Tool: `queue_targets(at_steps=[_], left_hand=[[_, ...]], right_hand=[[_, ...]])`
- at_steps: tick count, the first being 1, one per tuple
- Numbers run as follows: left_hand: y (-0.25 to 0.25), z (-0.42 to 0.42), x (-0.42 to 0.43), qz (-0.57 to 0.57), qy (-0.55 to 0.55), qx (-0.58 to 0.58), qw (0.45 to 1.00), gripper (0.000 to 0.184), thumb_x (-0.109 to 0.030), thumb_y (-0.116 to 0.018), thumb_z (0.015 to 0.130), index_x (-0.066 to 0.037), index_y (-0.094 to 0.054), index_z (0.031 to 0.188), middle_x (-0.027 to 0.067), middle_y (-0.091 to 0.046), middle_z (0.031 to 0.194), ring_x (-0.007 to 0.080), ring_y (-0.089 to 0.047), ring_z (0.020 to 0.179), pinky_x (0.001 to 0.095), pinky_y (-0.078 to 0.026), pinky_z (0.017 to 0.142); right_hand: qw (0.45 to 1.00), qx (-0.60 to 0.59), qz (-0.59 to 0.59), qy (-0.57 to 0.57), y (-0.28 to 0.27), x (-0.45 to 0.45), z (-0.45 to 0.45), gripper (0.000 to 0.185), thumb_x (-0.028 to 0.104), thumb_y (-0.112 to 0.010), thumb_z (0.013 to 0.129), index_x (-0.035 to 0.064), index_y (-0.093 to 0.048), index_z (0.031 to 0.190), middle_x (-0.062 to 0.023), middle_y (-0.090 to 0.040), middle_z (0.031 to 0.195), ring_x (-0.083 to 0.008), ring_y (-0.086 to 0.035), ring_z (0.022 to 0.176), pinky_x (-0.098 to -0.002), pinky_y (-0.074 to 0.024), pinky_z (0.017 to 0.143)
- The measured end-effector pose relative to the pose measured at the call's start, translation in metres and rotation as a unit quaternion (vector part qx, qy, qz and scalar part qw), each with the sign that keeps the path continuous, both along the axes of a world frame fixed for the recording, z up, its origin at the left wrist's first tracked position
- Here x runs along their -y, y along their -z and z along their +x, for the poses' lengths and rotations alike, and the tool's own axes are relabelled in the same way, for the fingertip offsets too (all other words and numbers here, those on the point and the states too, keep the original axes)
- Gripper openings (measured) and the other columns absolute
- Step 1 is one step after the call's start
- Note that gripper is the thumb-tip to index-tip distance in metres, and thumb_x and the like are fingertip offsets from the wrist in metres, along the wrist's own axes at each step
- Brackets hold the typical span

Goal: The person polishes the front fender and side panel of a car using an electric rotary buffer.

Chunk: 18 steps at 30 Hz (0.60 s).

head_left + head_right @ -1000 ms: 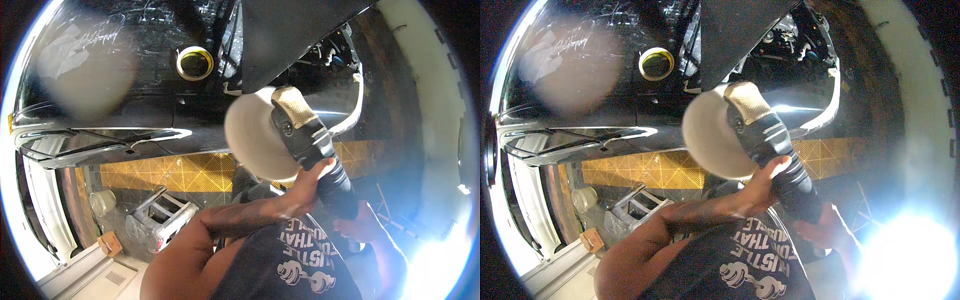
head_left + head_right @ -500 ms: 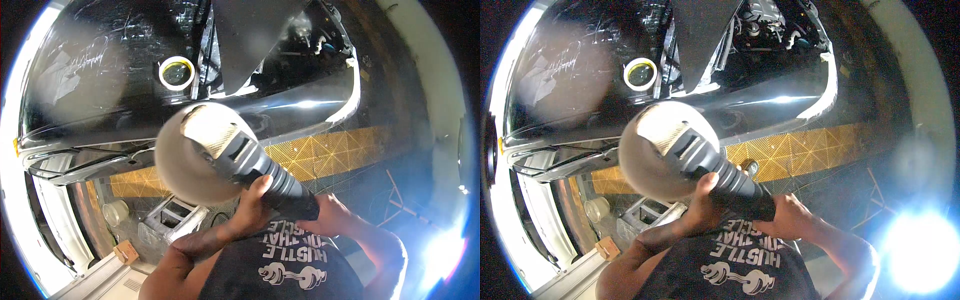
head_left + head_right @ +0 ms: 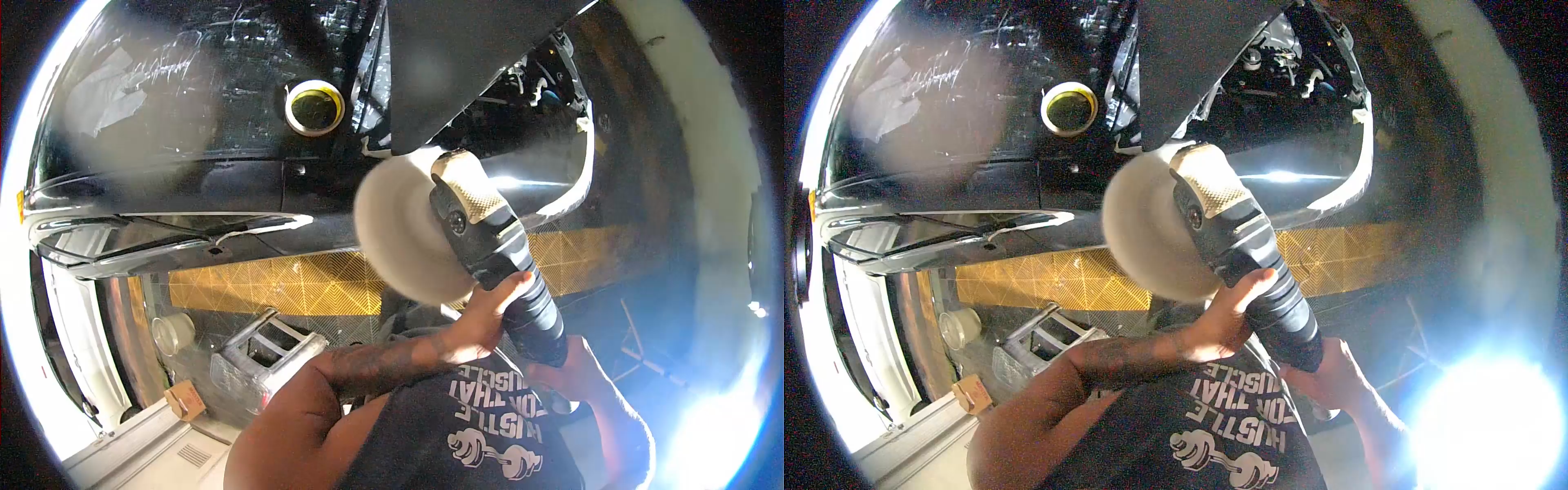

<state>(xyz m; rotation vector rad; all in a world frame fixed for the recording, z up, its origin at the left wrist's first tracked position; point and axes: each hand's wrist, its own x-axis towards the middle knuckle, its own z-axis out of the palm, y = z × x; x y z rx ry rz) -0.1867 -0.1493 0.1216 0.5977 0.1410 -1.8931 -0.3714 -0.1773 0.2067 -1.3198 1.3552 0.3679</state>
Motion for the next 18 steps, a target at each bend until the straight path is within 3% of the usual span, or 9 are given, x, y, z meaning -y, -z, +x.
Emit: queue_targets(at_steps=[4,6,10,12,16,18], left_hand=[[-0.003,0.002,0.010,0.007,-0.013,0.018,1.000,0.039,-0.037,-0.064,0.091,-0.010,-0.056,0.118,0.0052,-0.063,0.107,0.0185,-0.063,0.102,0.0393,-0.049,0.094],[-0.001,0.002,0.013,0.010,-0.006,0.002,1.000,0.040,-0.036,-0.065,0.091,-0.009,-0.056,0.118,0.0053,-0.063,0.106,0.0186,-0.063,0.102,0.0394,-0.049,0.094],[0.001,-0.003,0.016,0.010,0.009,-0.012,1.000,0.046,-0.036,-0.066,0.088,-0.005,-0.054,0.119,0.0073,-0.064,0.106,0.0212,-0.063,0.102,0.0396,-0.048,0.095],[0.000,-0.005,0.019,0.018,0.017,-0.019,1.000,0.049,-0.036,-0.067,0.087,-0.004,-0.053,0.122,0.0086,-0.063,0.108,0.0227,-0.062,0.102,0.0402,-0.048,0.096],[0.002,-0.001,0.012,0.007,0.022,-0.014,1.000,0.056,-0.036,-0.069,0.085,-0.003,-0.050,0.127,0.0120,-0.061,0.116,0.0264,-0.061,0.107,0.0432,-0.046,0.099],[-0.005,0.011,-0.003,0.004,0.011,0.007,1.000,0.056,-0.035,-0.068,0.086,-0.003,-0.050,0.127,0.0120,-0.061,0.117,0.0262,-0.060,0.108,0.0434,-0.044,0.100]], right_hand=[[0.999,-0.023,-0.038,0.002,-0.016,0.003,0.013,0.028,0.015,-0.077,0.070,-0.0005,-0.064,0.090,-0.0071,-0.067,0.071,-0.0109,-0.062,0.056,-0.0276,-0.0509,0.056],[0.997,-0.035,0.014,0.062,-0.043,0.014,0.040,0.025,0.012,-0.075,0.072,-0.0016,-0.063,0.089,-0.0072,-0.066,0.071,-0.0113,-0.062,0.057,-0.0267,-0.0510,0.054],[0.996,-0.081,0.015,0.040,-0.038,0.014,0.025,0.025,0.012,-0.076,0.072,-0.0015,-0.063,0.089,-0.0070,-0.066,0.071,-0.0115,-0.062,0.056,-0.0261,-0.0510,0.052],[0.993,-0.073,0.009,0.093,-0.040,0.011,0.025,0.026,0.014,-0.077,0.072,-0.0006,-0.063,0.089,-0.0065,-0.066,0.071,-0.0111,-0.061,0.056,-0.0252,-0.0502,0.051],[0.994,-0.056,-0.006,0.097,-0.013,-0.006,-0.002,0.031,0.017,-0.077,0.073,-0.0016,-0.064,0.093,-0.0063,-0.065,0.071,-0.0133,-0.063,0.059,-0.0276,-0.0528,0.057],[0.998,-0.028,-0.057,0.014,-0.010,-0.008,0.009,0.035,0.021,-0.076,0.073,-0.0032,-0.065,0.095,-0.0118,-0.067,0.075,-0.0190,-0.066,0.066,-0.0315,-0.0543,0.062]])
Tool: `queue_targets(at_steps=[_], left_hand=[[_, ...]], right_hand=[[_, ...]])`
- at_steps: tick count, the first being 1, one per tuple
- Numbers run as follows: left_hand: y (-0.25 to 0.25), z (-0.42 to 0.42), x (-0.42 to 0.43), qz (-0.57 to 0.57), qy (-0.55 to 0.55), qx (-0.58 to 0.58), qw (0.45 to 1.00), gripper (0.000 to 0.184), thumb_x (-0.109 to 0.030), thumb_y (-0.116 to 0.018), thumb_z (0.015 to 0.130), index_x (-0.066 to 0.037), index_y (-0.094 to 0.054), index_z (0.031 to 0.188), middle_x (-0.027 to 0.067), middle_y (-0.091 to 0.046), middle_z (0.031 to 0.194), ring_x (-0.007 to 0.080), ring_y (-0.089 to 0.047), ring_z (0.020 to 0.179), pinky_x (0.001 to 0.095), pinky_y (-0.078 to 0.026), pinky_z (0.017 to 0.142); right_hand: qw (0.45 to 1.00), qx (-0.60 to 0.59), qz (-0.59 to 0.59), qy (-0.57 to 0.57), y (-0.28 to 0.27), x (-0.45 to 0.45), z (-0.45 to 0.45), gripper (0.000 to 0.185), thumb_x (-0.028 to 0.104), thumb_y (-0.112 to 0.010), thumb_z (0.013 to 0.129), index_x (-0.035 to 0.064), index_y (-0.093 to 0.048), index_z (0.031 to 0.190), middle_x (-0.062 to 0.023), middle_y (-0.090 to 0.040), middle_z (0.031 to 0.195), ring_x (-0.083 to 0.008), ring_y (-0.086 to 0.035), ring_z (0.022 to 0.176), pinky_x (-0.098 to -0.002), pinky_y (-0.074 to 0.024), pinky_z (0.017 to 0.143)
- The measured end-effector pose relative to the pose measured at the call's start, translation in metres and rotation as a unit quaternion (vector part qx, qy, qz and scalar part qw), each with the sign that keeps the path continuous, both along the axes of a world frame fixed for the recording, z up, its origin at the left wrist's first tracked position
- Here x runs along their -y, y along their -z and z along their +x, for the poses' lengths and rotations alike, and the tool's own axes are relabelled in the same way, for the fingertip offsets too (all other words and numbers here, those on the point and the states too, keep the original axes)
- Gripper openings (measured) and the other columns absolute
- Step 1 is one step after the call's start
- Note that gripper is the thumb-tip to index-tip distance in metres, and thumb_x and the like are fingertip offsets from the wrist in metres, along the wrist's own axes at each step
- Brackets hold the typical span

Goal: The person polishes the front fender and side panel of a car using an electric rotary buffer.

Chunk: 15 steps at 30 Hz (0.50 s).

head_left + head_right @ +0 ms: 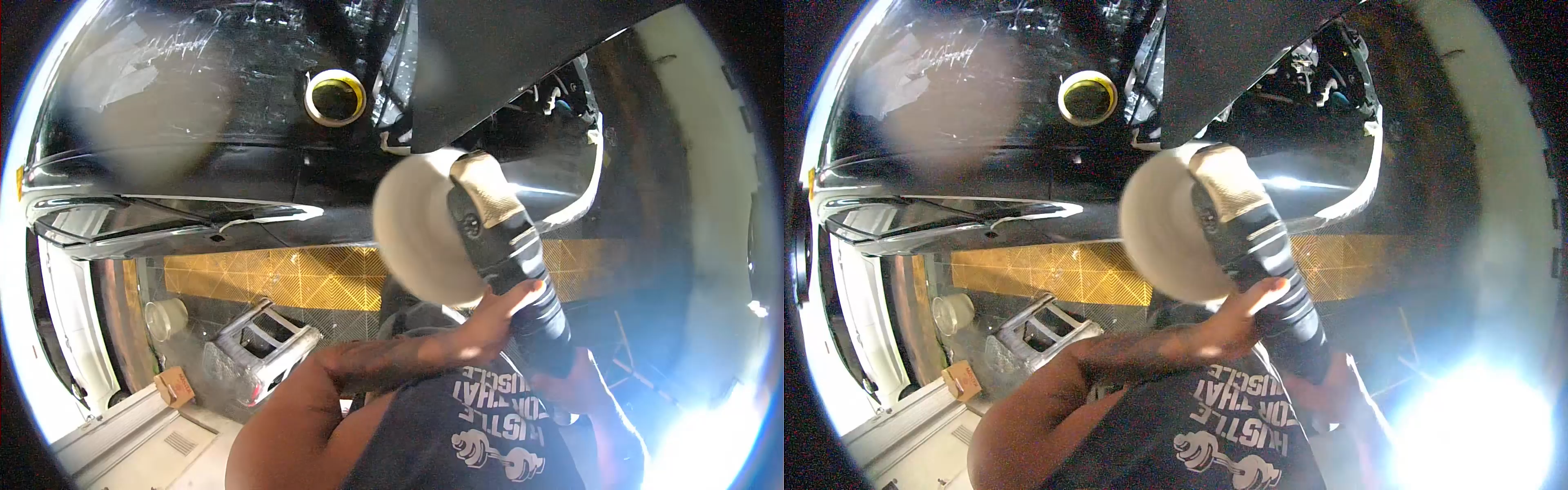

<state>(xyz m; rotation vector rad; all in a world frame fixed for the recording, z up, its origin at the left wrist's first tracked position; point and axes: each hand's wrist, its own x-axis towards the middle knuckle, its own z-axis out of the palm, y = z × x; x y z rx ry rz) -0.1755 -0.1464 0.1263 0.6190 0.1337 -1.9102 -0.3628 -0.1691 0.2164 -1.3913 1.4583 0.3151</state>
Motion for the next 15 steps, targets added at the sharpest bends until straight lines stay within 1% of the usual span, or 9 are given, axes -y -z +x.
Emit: queue_targets(at_steps=[1,3,4,5,6,8,9,10,15], left_hand=[[-0.007,0.011,-0.014,-0.058,-0.023,-0.003,0.998,0.055,-0.035,-0.067,0.087,-0.003,-0.050,0.127,0.0122,-0.061,0.118,0.0257,-0.059,0.109,0.0429,-0.043,0.102],[0.015,0.012,-0.036,-0.112,-0.038,0.000,0.993,0.054,-0.035,-0.066,0.087,-0.003,-0.050,0.127,0.0123,-0.061,0.118,0.0252,-0.058,0.111,0.0424,-0.041,0.104],[0.066,0.011,-0.050,-0.085,-0.017,0.084,0.993,0.053,-0.036,-0.064,0.088,-0.002,-0.050,0.128,0.0123,-0.061,0.119,0.0245,-0.057,0.113,0.0420,-0.040,0.105],[0.046,0.019,-0.047,-0.021,-0.026,0.069,0.997,0.053,-0.038,-0.061,0.090,-0.002,-0.051,0.127,0.0124,-0.061,0.120,0.0236,-0.056,0.115,0.0421,-0.039,0.106],[0.027,0.027,-0.045,0.044,-0.040,0.053,0.997,0.052,-0.040,-0.058,0.091,-0.001,-0.051,0.125,0.0124,-0.061,0.121,0.0228,-0.056,0.117,0.0422,-0.039,0.107],[0.017,0.044,-0.054,0.030,-0.080,0.120,0.989,0.054,-0.041,-0.060,0.089,0.000,-0.051,0.123,0.0135,-0.059,0.119,0.0254,-0.055,0.116,0.0436,-0.041,0.105],[0.008,0.053,-0.056,0.014,-0.085,0.168,0.982,0.055,-0.041,-0.061,0.087,0.000,-0.050,0.123,0.0141,-0.059,0.119,0.0267,-0.055,0.116,0.0445,-0.041,0.104],[-0.003,0.058,-0.056,0.008,-0.100,0.170,0.980,0.056,-0.041,-0.063,0.086,-0.001,-0.049,0.124,0.0143,-0.058,0.119,0.0278,-0.055,0.116,0.0456,-0.041,0.104],[0.004,0.062,-0.053,0.000,-0.095,0.161,0.982,0.056,-0.040,-0.063,0.086,-0.002,-0.046,0.124,0.0139,-0.055,0.118,0.0288,-0.055,0.115,0.0491,-0.042,0.104]], right_hand=[[0.999,0.012,-0.024,-0.042,0.002,-0.001,0.006,0.037,0.022,-0.076,0.074,-0.0040,-0.065,0.096,-0.0146,-0.068,0.077,-0.0218,-0.068,0.069,-0.0334,-0.0551,0.065],[0.990,0.037,-0.071,-0.117,0.008,-0.002,0.012,0.041,0.026,-0.075,0.074,-0.0056,-0.065,0.099,-0.0200,-0.070,0.081,-0.0275,-0.071,0.076,-0.0373,-0.0566,0.071],[0.994,0.057,0.033,-0.087,0.024,0.000,0.011,0.048,0.028,-0.080,0.069,-0.0036,-0.064,0.102,-0.0159,-0.070,0.087,-0.0268,-0.069,0.084,-0.0401,-0.0542,0.080],[0.994,0.061,0.036,-0.081,0.031,0.000,0.015,0.048,0.028,-0.080,0.069,-0.0036,-0.064,0.102,-0.0159,-0.070,0.087,-0.0268,-0.069,0.084,-0.0401,-0.0542,0.080],[0.989,0.071,-0.002,-0.130,0.036,-0.001,0.023,0.046,0.029,-0.078,0.070,-0.0036,-0.065,0.100,-0.0194,-0.070,0.086,-0.0306,-0.070,0.082,-0.0408,-0.0552,0.078],[0.980,0.085,-0.039,-0.174,0.043,0.000,0.039,0.045,0.030,-0.075,0.071,-0.0036,-0.066,0.099,-0.0228,-0.070,0.084,-0.0345,-0.071,0.080,-0.0414,-0.0562,0.076],[0.968,0.139,-0.073,-0.196,0.046,0.002,0.048,0.047,0.032,-0.075,0.070,-0.0046,-0.065,0.098,-0.0239,-0.069,0.083,-0.0359,-0.070,0.081,-0.0424,-0.0561,0.076],[0.951,0.192,-0.106,-0.217,0.050,0.002,0.052,0.050,0.034,-0.076,0.069,-0.0055,-0.065,0.097,-0.0250,-0.068,0.082,-0.0374,-0.070,0.081,-0.0433,-0.0561,0.077],[0.957,0.190,-0.075,-0.205,0.060,0.002,0.049,0.052,0.036,-0.076,0.069,-0.0069,-0.064,0.096,-0.0264,-0.068,0.083,-0.0391,-0.070,0.082,-0.0436,-0.0560,0.077]])
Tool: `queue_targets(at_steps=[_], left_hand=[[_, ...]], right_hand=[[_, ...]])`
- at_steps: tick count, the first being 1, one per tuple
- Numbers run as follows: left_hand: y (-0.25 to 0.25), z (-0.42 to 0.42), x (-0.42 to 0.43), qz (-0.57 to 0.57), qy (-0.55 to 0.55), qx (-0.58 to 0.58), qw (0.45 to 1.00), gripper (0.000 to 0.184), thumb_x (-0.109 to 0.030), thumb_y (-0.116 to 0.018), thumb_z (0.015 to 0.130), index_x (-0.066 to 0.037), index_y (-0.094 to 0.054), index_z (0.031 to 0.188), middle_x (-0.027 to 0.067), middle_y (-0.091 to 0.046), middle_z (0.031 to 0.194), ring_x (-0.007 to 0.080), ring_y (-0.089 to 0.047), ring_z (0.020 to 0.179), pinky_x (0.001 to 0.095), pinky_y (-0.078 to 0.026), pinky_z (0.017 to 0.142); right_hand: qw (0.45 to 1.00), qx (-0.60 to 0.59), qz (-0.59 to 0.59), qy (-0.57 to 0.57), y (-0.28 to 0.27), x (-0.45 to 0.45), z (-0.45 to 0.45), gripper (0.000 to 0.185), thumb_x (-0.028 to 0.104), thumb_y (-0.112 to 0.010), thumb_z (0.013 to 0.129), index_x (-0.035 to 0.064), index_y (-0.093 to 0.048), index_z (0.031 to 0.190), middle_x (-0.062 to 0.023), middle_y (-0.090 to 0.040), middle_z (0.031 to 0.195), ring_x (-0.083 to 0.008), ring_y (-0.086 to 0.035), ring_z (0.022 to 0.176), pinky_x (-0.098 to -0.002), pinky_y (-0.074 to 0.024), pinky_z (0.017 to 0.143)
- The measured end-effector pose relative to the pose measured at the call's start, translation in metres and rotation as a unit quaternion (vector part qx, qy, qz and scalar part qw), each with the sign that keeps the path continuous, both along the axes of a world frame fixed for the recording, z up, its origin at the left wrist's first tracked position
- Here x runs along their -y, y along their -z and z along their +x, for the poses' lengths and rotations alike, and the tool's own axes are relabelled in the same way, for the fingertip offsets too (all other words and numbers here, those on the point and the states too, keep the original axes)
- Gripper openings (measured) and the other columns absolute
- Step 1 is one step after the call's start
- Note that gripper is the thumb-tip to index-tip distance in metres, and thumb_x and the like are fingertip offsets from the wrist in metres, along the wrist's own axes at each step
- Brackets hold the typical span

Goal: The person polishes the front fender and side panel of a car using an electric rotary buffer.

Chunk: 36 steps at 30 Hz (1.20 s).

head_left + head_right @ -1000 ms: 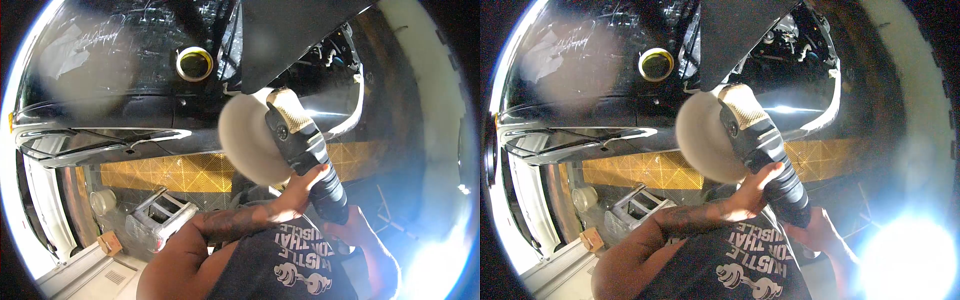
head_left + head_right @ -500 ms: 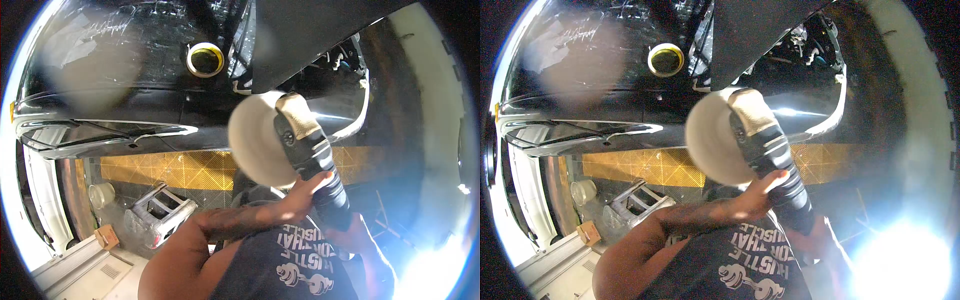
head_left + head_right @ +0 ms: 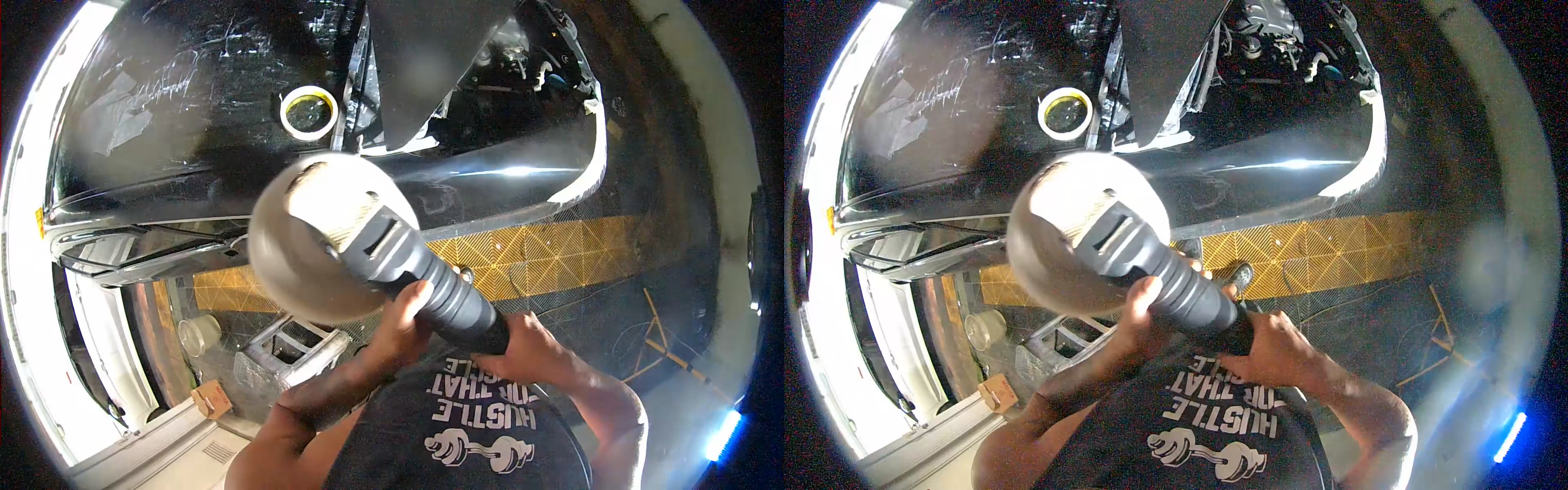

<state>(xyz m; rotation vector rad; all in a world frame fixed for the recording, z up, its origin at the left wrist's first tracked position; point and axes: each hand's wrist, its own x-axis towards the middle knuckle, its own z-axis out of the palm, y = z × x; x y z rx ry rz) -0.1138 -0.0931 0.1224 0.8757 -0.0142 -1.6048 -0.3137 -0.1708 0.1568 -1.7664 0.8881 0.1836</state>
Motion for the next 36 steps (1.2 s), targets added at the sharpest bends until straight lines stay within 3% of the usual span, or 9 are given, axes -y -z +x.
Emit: queue_targets(at_steps=[2,6,9,12,16,18,20,25,36], left_hand=[[0.018,-0.009,0.001,-0.020,0.093,0.167,0.981,0.054,-0.039,-0.057,0.091,0.002,-0.049,0.124,0.0149,-0.058,0.120,0.0275,-0.057,0.114,0.0440,-0.040,0.106],[0.034,-0.046,0.020,0.003,0.090,-0.062,0.994,0.042,-0.033,-0.051,0.097,0.000,-0.054,0.122,0.0131,-0.061,0.120,0.0232,-0.058,0.114,0.0391,-0.039,0.105],[0.090,-0.071,0.018,-0.098,0.177,0.120,0.972,0.037,-0.024,-0.051,0.097,-0.001,-0.053,0.125,0.0139,-0.060,0.121,0.0224,-0.056,0.116,0.0383,-0.038,0.106],[0.079,-0.059,0.012,-0.331,0.112,0.522,0.778,0.047,0.003,-0.056,0.089,0.000,-0.043,0.135,0.0149,-0.056,0.127,0.0232,-0.051,0.123,0.0393,-0.036,0.109],[0.060,-0.041,0.002,-0.293,0.121,0.500,0.806,0.052,0.005,-0.055,0.089,0.001,-0.039,0.138,0.0150,-0.054,0.132,0.0236,-0.053,0.121,0.0386,-0.036,0.110],[0.042,-0.024,0.009,0.020,0.047,-0.035,0.998,0.050,0.004,-0.061,0.080,-0.002,-0.051,0.128,0.0181,-0.062,0.117,0.0323,-0.058,0.113,0.0398,-0.041,0.101],[0.049,-0.011,-0.003,-0.024,-0.018,0.031,0.999,0.030,-0.016,-0.050,0.096,0.002,-0.055,0.120,0.0112,-0.064,0.110,0.0203,-0.060,0.110,0.0356,-0.044,0.100],[0.003,0.021,-0.007,-0.050,-0.079,0.084,0.992,0.064,-0.041,-0.065,0.081,0.000,-0.046,0.126,0.0149,-0.058,0.116,0.0293,-0.058,0.112,0.0468,-0.044,0.101],[0.059,-0.046,0.012,-0.085,0.076,0.045,0.993,0.026,-0.025,-0.065,0.093,-0.007,-0.062,0.111,0.0008,-0.063,0.104,0.0106,-0.059,0.096,0.0301,-0.046,0.088]], right_hand=[[0.997,-0.038,0.058,0.044,-0.007,0.003,-0.011,0.051,0.034,-0.077,0.069,-0.0085,-0.064,0.094,-0.0277,-0.068,0.084,-0.0387,-0.070,0.083,-0.0429,-0.0561,0.077],[0.985,-0.125,0.062,0.104,-0.012,-0.004,-0.041,0.050,0.031,-0.078,0.069,-0.0105,-0.065,0.094,-0.0269,-0.069,0.085,-0.0338,-0.071,0.086,-0.0404,-0.0557,0.078],[0.979,-0.132,0.030,0.150,-0.009,-0.014,-0.062,0.050,0.030,-0.078,0.069,-0.0102,-0.065,0.095,-0.0267,-0.069,0.086,-0.0325,-0.071,0.086,-0.0400,-0.0554,0.078],[0.978,-0.122,0.028,0.165,-0.001,-0.023,-0.070,0.049,0.030,-0.077,0.069,-0.0099,-0.065,0.096,-0.0275,-0.069,0.087,-0.0332,-0.071,0.088,-0.0406,-0.0550,0.080],[0.991,-0.086,0.015,0.101,0.000,-0.010,-0.045,0.049,0.029,-0.077,0.069,-0.0085,-0.065,0.098,-0.0280,-0.069,0.089,-0.0360,-0.070,0.090,-0.0418,-0.0545,0.082],[0.986,-0.121,-0.100,0.063,0.014,-0.013,-0.040,0.047,0.028,-0.077,0.069,-0.0066,-0.065,0.099,-0.0272,-0.068,0.090,-0.0367,-0.070,0.089,-0.0432,-0.0549,0.082],[0.999,-0.044,0.007,0.015,0.010,0.002,-0.007,0.053,0.027,-0.077,0.069,-0.0077,-0.061,0.106,-0.0287,-0.067,0.091,-0.0396,-0.069,0.087,-0.0445,-0.0550,0.082],[0.997,0.029,-0.068,-0.028,0.035,-0.006,0.022,0.057,0.028,-0.077,0.071,-0.0108,-0.057,0.108,-0.0281,-0.066,0.087,-0.0425,-0.067,0.083,-0.0453,-0.0552,0.078],[0.982,-0.129,-0.001,0.136,0.028,-0.029,-0.051,0.052,0.030,-0.080,0.070,-0.0118,-0.063,0.096,-0.0269,-0.069,0.091,-0.0333,-0.071,0.087,-0.0393,-0.0571,0.077]])
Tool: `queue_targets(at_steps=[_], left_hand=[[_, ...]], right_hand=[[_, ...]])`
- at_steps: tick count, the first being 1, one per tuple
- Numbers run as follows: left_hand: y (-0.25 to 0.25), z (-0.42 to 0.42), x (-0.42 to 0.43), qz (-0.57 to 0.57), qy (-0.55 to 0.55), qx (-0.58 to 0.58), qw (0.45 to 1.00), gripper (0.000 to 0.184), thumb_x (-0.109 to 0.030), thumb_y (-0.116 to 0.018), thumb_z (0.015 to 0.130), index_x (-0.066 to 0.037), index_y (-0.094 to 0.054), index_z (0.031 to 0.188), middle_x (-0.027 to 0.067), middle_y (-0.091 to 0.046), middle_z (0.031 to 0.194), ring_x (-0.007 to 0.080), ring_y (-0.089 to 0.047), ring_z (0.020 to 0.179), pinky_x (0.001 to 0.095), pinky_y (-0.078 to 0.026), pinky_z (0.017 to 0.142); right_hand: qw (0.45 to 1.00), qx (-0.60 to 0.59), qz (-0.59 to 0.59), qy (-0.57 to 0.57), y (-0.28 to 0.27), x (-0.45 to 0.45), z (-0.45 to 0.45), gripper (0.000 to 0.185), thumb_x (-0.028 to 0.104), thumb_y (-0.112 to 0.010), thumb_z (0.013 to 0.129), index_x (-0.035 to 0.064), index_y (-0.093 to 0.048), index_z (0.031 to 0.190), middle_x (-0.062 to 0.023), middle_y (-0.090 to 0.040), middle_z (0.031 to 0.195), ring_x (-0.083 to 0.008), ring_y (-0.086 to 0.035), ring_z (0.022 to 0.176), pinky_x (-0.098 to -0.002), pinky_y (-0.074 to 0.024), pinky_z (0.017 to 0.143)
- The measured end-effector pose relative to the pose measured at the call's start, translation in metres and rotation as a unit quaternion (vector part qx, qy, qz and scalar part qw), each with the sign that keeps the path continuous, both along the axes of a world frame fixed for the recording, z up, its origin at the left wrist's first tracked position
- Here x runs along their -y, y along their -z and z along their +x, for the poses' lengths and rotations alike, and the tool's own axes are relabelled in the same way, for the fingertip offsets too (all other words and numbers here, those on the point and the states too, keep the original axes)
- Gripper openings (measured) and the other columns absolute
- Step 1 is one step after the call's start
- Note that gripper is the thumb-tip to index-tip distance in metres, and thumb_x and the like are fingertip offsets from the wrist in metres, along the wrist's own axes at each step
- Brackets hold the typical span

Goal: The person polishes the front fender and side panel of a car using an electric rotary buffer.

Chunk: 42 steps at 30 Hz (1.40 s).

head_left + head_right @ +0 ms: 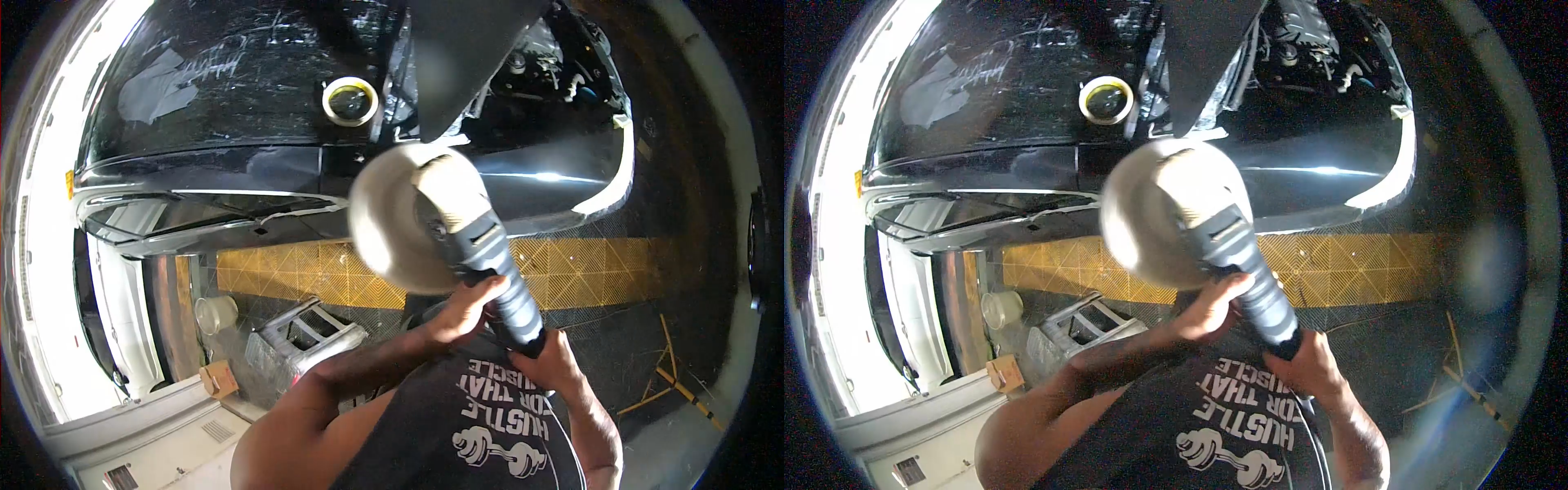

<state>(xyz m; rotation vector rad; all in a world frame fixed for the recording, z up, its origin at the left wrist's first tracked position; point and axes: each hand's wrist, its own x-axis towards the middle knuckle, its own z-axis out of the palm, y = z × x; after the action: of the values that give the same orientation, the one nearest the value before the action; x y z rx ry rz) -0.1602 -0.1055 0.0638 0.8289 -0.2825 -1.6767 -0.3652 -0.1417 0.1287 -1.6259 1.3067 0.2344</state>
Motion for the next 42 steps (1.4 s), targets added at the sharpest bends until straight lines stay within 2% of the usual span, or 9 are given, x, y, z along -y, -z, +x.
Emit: queue_targets(at_steps=[4,6,8,10,16,21,25,32,42], left_hand=[[0.010,0.001,-0.007,0.012,-0.006,0.034,0.999,0.028,-0.029,-0.066,0.092,-0.008,-0.060,0.109,0.0013,-0.063,0.099,0.0126,-0.060,0.091,0.0322,-0.049,0.084],[0.006,0.019,-0.018,0.037,0.033,-0.032,0.998,0.037,-0.032,-0.058,0.096,-0.004,-0.057,0.120,0.0096,-0.063,0.116,0.0198,-0.058,0.111,0.0397,-0.045,0.100],[-0.006,0.044,-0.026,0.071,0.042,-0.016,0.996,0.041,-0.033,-0.059,0.094,-0.003,-0.054,0.121,0.0116,-0.064,0.115,0.0236,-0.064,0.104,0.0427,-0.049,0.095],[-0.005,0.068,-0.037,0.048,0.017,0.022,0.998,0.043,-0.033,-0.060,0.092,-0.003,-0.054,0.122,0.0119,-0.064,0.116,0.0239,-0.064,0.105,0.0431,-0.049,0.094],[-0.001,0.132,-0.076,-0.086,-0.021,0.074,0.993,0.055,-0.033,-0.065,0.089,-0.005,-0.043,0.132,0.0118,-0.056,0.122,0.0252,-0.054,0.119,0.0464,-0.040,0.106],[0.028,0.142,-0.085,-0.067,0.049,0.066,0.994,0.042,-0.021,-0.063,0.091,-0.004,-0.048,0.127,0.0111,-0.058,0.118,0.0236,-0.056,0.114,0.0432,-0.043,0.101],[0.049,0.115,-0.060,-0.023,0.065,0.137,0.988,0.042,-0.021,-0.076,0.078,-0.007,-0.056,0.113,0.0044,-0.061,0.101,0.0175,-0.060,0.095,0.0381,-0.050,0.088],[0.047,0.137,-0.093,-0.041,0.081,0.163,0.982,0.031,-0.019,-0.072,0.080,-0.006,-0.058,0.104,0.0025,-0.060,0.092,0.0123,-0.059,0.080,0.0285,-0.050,0.066],[0.093,0.110,-0.072,0.018,0.130,0.175,0.976,0.037,-0.017,-0.077,0.078,-0.005,-0.059,0.108,0.0040,-0.062,0.098,0.0142,-0.062,0.085,0.0321,-0.053,0.078]], right_hand=[[0.998,0.041,-0.054,0.018,0.001,-0.021,0.004,0.056,0.030,-0.079,0.069,-0.0137,-0.062,0.100,-0.0266,-0.069,0.090,-0.0321,-0.071,0.083,-0.0374,-0.0571,0.076],[0.999,0.021,-0.020,0.020,0.002,-0.021,0.020,0.054,0.029,-0.079,0.069,-0.0130,-0.062,0.099,-0.0256,-0.069,0.091,-0.0324,-0.070,0.082,-0.0376,-0.0569,0.074],[0.991,0.129,-0.042,0.016,0.014,-0.027,0.042,0.048,0.024,-0.078,0.069,-0.0121,-0.062,0.096,-0.0248,-0.069,0.085,-0.0325,-0.070,0.078,-0.0385,-0.0561,0.070],[0.963,0.260,-0.073,0.023,0.040,-0.041,0.060,0.040,0.018,-0.076,0.068,-0.0106,-0.063,0.093,-0.0233,-0.068,0.077,-0.0332,-0.070,0.072,-0.0399,-0.0550,0.067],[0.934,0.331,-0.135,-0.012,0.076,-0.068,0.127,0.047,0.023,-0.076,0.067,-0.0068,-0.063,0.100,-0.0228,-0.068,0.080,-0.0329,-0.070,0.076,-0.0395,-0.0542,0.070],[0.960,0.238,-0.125,0.081,0.069,-0.104,0.147,0.055,0.027,-0.080,0.065,-0.0076,-0.061,0.103,-0.0236,-0.068,0.086,-0.0328,-0.070,0.083,-0.0379,-0.0543,0.076],[0.950,0.160,-0.110,0.245,0.138,-0.145,0.142,0.058,0.026,-0.081,0.066,-0.0075,-0.058,0.108,-0.0233,-0.069,0.088,-0.0321,-0.071,0.085,-0.0387,-0.0558,0.076],[0.954,0.189,-0.097,0.212,0.119,-0.158,0.161,0.047,0.025,-0.080,0.062,-0.0050,-0.065,0.096,-0.0221,-0.069,0.082,-0.0325,-0.071,0.078,-0.0378,-0.0555,0.071],[0.904,0.251,-0.124,0.323,0.190,-0.161,0.143,0.044,0.024,-0.081,0.058,-0.0022,-0.068,0.091,-0.0127,-0.071,0.082,-0.0212,-0.069,0.074,-0.0355,-0.0540,0.071]])
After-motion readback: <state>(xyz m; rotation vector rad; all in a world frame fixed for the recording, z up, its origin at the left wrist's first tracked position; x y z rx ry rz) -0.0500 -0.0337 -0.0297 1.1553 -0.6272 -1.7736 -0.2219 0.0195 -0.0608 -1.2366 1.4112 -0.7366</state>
